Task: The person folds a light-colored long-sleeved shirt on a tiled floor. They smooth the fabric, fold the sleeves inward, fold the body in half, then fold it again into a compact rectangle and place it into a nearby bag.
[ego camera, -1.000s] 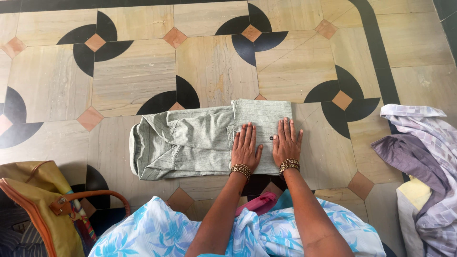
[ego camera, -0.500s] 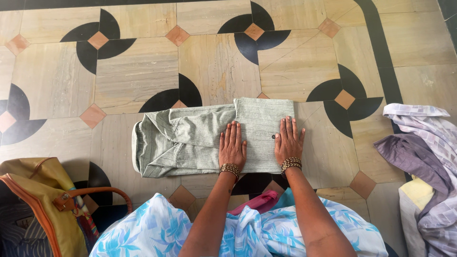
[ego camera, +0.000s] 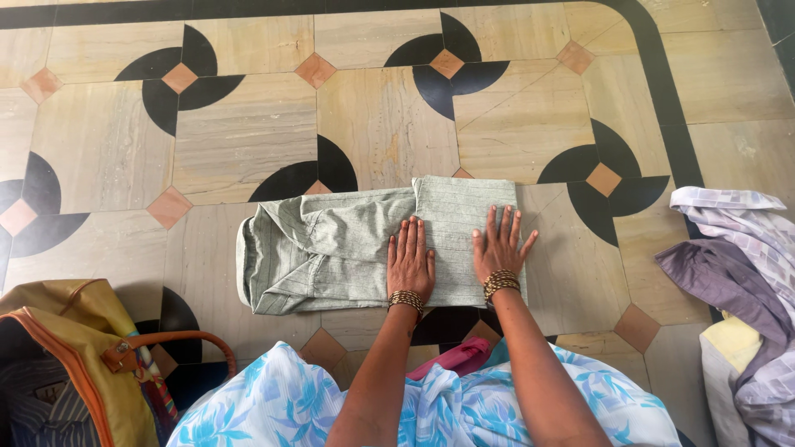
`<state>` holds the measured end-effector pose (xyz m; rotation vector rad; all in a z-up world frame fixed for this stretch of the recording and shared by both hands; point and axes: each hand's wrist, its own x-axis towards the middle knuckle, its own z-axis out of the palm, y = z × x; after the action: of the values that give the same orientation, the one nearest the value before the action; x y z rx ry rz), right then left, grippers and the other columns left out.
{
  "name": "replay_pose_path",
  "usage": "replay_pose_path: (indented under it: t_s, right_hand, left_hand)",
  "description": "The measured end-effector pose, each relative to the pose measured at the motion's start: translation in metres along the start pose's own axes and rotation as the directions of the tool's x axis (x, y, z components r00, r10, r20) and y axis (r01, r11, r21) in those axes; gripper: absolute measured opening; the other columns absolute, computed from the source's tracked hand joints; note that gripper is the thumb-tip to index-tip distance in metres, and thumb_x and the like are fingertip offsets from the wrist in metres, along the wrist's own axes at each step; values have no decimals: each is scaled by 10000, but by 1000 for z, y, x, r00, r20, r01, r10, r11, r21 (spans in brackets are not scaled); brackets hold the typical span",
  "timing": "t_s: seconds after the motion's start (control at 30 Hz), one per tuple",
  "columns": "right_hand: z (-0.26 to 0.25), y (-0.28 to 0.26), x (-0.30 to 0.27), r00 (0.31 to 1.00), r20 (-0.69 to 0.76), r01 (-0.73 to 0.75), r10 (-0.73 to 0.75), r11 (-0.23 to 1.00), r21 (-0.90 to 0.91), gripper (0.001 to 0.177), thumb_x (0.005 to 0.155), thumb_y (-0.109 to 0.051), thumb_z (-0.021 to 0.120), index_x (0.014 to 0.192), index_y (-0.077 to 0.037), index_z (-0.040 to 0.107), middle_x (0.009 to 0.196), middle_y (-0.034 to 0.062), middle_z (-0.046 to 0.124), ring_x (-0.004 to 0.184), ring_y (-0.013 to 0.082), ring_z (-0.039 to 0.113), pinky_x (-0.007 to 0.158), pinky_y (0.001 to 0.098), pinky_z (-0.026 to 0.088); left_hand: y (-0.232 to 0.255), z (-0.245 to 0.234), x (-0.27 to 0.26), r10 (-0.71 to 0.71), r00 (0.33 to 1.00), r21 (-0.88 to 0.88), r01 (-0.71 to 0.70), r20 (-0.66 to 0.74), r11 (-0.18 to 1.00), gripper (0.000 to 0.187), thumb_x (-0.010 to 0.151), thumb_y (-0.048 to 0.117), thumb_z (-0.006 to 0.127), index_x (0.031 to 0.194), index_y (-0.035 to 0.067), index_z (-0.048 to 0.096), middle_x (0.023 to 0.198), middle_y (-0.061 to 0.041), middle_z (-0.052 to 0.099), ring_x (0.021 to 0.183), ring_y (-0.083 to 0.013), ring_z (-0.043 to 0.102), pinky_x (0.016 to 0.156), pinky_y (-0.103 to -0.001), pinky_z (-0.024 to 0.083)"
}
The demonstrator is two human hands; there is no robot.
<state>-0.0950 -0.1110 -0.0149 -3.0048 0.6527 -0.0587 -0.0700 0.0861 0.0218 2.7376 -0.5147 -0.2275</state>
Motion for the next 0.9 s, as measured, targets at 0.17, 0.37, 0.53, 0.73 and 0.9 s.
replay_pose_path:
  t_s: [0.17, 0.37, 0.53, 0.73, 0.9]
  right_hand:
    - [13, -45, 2, 992, 69, 116, -110, 990, -84, 686, 1026, -579, 122, 1615, -228, 89, 1699, 48, -28, 1541, 230, -82, 1185, 606, -107]
    - [17, -73, 7, 964, 36, 261, -263, 963, 67, 647, 1043, -493, 198, 1623, -210, 150, 1709, 40, 9, 1565, 240, -59, 1238, 535, -64]
    - [13, -87, 24, 946, 122, 287, -299, 952, 106, 632, 1022, -443, 227, 1614, -230, 178, 1702, 14, 27, 1555, 238, -60, 1224, 536, -64]
    - [12, -89, 31, 899, 69, 410, -433, 887, 213, 616, 1029, -414, 155, 1615, -227, 201, 1706, -42, 90, 1564, 192, -2, 1244, 496, -55]
    - [3, -94, 6, 896, -66, 436, -439, 845, 309, 627, 1066, -438, 112, 1591, -166, 319, 1684, -29, 247, 1564, 163, 124, 1264, 478, -23]
  left_hand:
    - [-1, 1, 0, 14, 1000, -32, -15, -26, 999, 650, 1032, 328, 266, 1616, 115, 75, 1702, -32, 51, 1559, -174, 21, 1259, -427, 32]
    - [-4, 8, 1, 3, 999, -82, -6, -44, 997, 657, 1013, 279, 300, 1619, 97, 123, 1704, -50, 89, 1567, -177, 44, 1264, -440, 45]
    - [-4, 10, 2, -1, 997, -29, -1, -81, 1000, 672, 1000, 275, 310, 1616, 76, 127, 1711, -68, 85, 1572, -184, 43, 1261, -450, 29]
    - [-3, 8, 1, -50, 997, -91, 46, -53, 995, 668, 1021, 326, 296, 1617, 87, 111, 1708, -72, 59, 1570, -193, 20, 1262, -445, 17]
    - [-2, 7, 4, -63, 997, -35, 64, 39, 997, 737, 997, 405, 304, 1607, 88, 38, 1703, -55, -9, 1558, -178, -28, 1255, -445, -15]
